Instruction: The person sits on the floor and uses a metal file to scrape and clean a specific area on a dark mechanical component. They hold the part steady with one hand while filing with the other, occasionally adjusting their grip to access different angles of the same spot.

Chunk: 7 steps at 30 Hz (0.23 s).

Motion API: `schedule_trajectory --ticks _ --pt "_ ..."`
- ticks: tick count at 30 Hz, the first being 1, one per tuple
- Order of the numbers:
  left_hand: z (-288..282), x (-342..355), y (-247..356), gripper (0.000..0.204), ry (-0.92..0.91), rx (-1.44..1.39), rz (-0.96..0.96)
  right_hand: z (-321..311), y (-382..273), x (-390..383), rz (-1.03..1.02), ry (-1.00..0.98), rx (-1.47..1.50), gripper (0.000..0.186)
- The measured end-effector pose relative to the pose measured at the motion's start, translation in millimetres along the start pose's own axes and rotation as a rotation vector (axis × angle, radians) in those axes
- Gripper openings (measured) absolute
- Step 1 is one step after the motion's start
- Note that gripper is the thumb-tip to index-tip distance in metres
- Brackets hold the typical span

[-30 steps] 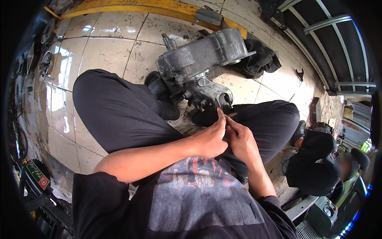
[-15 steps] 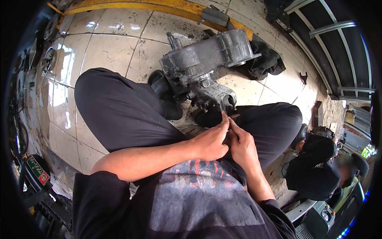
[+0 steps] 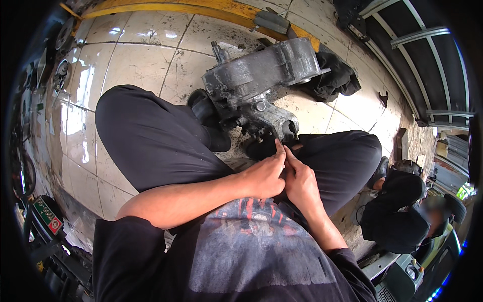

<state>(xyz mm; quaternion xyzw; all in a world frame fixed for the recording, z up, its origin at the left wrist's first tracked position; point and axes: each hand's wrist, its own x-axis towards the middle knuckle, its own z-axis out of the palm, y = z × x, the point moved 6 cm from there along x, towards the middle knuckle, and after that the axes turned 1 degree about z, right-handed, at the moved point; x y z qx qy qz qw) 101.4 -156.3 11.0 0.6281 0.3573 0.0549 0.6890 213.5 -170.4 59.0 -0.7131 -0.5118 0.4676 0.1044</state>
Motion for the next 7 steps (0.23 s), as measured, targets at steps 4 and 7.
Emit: schedule_trajectory --ticks 4,7 --pt "-8 -5 3 0.086 -0.01 -0.022 -0.031 7 -3 1 -0.031 0.012 -0.027 0.046" --pt "-4 -2 8 0.097 -0.185 -0.07 -0.1 3 0 -5 -0.061 0.023 -0.013 0.051"
